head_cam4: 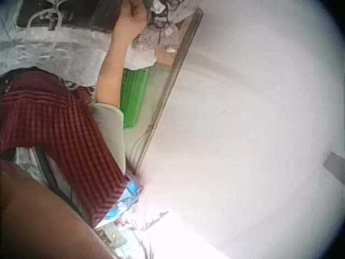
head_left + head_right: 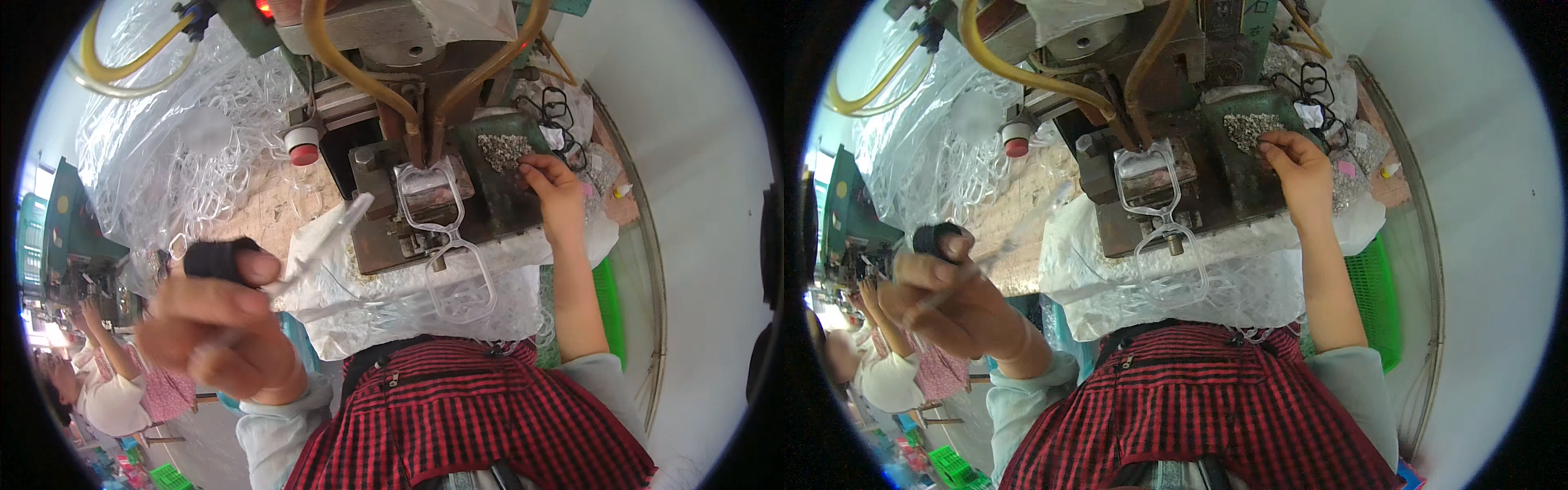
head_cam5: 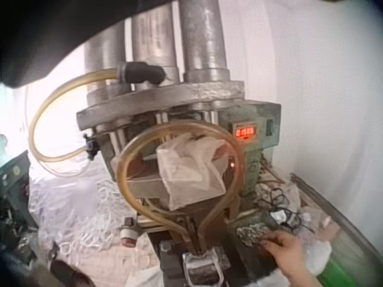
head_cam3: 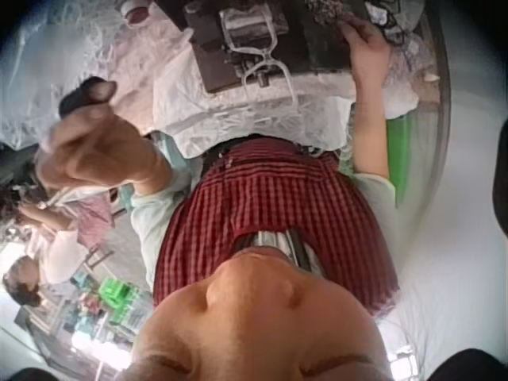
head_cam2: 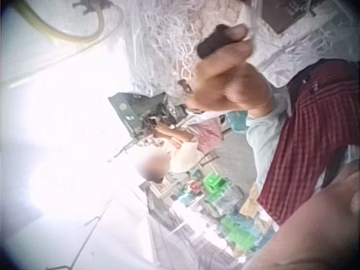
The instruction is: The person repeatedly picks clear plastic frames and small metal parts from the workbench, places them into a press machine, and removes the assembled units. The process is continuous and repetitive, with the person handling each item one at a time.
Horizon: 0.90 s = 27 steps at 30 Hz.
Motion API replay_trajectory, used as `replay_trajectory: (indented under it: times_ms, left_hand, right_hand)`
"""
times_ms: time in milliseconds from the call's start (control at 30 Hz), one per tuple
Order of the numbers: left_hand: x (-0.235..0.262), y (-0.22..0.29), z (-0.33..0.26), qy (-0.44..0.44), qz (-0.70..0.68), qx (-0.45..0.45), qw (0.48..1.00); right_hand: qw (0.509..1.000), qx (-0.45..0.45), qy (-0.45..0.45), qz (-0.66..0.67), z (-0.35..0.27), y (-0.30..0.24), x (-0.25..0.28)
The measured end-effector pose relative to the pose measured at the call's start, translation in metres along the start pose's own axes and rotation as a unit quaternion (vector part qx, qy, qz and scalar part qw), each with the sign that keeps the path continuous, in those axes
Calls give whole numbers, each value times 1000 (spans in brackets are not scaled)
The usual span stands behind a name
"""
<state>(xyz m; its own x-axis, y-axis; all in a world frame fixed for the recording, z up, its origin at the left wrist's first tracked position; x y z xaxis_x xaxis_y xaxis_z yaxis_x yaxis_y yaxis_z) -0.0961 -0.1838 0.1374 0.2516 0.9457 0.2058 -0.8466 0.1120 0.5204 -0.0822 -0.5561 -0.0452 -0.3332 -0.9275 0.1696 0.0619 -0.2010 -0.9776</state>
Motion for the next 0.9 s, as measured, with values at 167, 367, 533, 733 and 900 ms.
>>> replay_trajectory:
  times_ms: [167,367,533,733,900]
  left_hand:
    - [-46,3,4,-196,-198,-98,955]
    - [-40,-19,10,-150,-310,86,935]
    - [2,-28,64,21,19,71,997]
    - [-10,-47,79,82,30,85,993]
    - [-15,-40,67,-26,145,-65,987]
  right_hand:
    - [983,106,-100,108,-5,-111,-56]
    - [984,157,-78,17,-7,-131,-116]
    - [974,206,-65,68,-4,-121,-124]
    - [984,123,-83,100,-4,-126,-125]
    - [986,29,-154,50,0,-150,-116]
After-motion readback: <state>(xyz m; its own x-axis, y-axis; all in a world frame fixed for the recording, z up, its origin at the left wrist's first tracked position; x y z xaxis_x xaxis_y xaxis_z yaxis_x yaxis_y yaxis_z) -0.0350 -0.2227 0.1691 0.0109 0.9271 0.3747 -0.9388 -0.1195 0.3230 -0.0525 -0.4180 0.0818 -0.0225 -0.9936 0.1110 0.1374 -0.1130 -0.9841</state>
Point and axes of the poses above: each hand's wrist, its own z-axis towards the middle knuckle, its own x-axis out of the back of the hand, y = z × x, the point moved 5 cm from there along z, towards the middle knuckle, and after that the axes turned 12 degrees about -y, right-handed, at the moved point
